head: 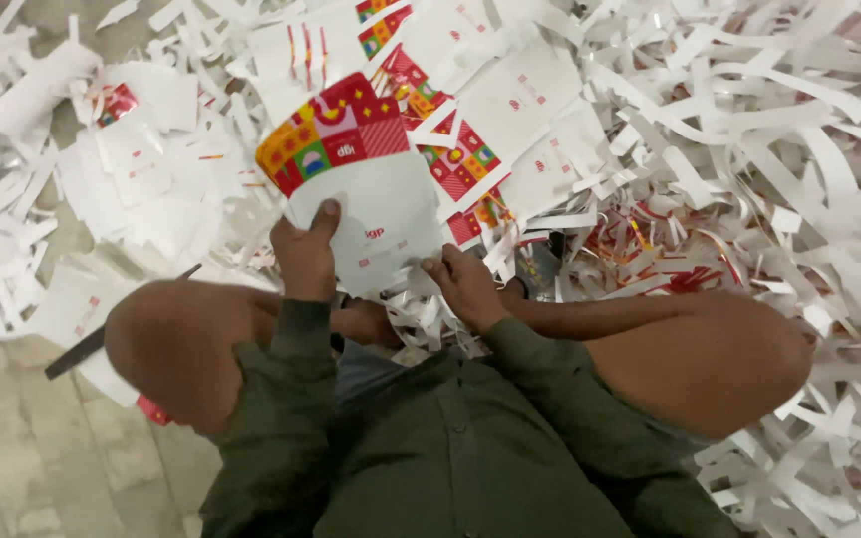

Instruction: The person is sitting on a floor covered in paper scraps, picking out semi-assembled paper bags and stacking them neatly.

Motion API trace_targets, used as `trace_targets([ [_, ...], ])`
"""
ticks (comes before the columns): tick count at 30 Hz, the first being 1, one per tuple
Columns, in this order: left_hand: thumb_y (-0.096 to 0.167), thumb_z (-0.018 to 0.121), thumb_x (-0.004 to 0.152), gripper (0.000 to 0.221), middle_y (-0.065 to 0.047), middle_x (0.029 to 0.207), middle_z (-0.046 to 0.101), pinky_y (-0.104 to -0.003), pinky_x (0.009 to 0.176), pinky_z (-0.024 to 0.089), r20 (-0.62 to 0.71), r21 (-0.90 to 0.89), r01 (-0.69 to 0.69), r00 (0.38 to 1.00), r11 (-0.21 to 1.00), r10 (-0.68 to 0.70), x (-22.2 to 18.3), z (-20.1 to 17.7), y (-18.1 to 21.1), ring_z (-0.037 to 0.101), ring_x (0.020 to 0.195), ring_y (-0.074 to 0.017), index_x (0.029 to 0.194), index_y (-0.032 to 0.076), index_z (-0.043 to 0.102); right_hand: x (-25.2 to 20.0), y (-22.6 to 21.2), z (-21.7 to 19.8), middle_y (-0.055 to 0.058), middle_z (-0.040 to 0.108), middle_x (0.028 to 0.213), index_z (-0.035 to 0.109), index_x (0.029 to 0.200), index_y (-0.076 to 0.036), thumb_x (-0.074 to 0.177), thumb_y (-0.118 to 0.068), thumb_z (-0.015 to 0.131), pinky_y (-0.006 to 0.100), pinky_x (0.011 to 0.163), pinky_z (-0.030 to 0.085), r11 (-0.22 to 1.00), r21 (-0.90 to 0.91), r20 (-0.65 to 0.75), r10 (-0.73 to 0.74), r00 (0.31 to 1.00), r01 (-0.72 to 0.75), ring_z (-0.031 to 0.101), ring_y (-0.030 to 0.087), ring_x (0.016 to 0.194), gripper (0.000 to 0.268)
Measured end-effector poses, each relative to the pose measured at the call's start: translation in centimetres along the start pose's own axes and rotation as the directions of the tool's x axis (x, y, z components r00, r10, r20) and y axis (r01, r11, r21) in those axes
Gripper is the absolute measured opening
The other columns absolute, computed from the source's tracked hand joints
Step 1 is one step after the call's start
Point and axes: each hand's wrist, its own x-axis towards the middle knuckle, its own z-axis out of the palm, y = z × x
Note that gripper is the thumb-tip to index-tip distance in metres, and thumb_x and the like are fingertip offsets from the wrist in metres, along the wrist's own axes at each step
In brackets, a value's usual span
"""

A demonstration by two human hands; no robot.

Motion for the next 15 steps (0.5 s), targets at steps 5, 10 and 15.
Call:
trace_targets([
  [5,0.010,0.074,0.096,0.033,-0.007,0.111,0.073,-0.031,0.092,0.054,-0.009,0.159,-0.173,0.984,0.972,0.177,-0.2,0.0,1.3,0.067,0.100,-0.0159,0.123,-0.007,0.064,0.3,4.4,-1.3,0.019,0.070,0.085,0.064,0.097,-0.007,0.104,-0.042,0.058,0.050,0.073,0.049,0.982,-0.166,-0.043,0.084,0.996,-0.090,0.068,0.039,0.084,0.036],
  [10,0.012,0.074,0.098,0.027,-0.007,0.109,0.074,-0.032,0.089,0.056,-0.149,0.049,-0.205,0.966,0.977,0.210,1.9,-2.8,5.0,0.068,0.096,-0.0161,0.118,-0.006,0.068,0.6,7.4,-1.1,0.018,0.071,0.093,0.065,0.106,-0.009,0.101,-0.038,0.058,0.053,0.077,0.051,0.949,-0.128,-0.037,0.285,0.958,-0.288,0.069,0.039,0.089,0.030],
  [15,0.015,0.076,0.100,0.028,-0.008,0.112,0.074,-0.031,0.093,0.055,-0.034,0.055,-0.148,0.988,0.987,0.150,1.5,-4.8,3.0,0.068,0.099,-0.0152,0.118,-0.006,0.070,1.3,1.4,-2.3,0.025,0.061,0.132,0.058,0.132,-0.002,0.089,-0.024,0.074,0.051,0.098,0.047,0.961,-0.219,-0.224,-0.216,0.950,0.167,0.056,0.040,0.121,0.050],
])
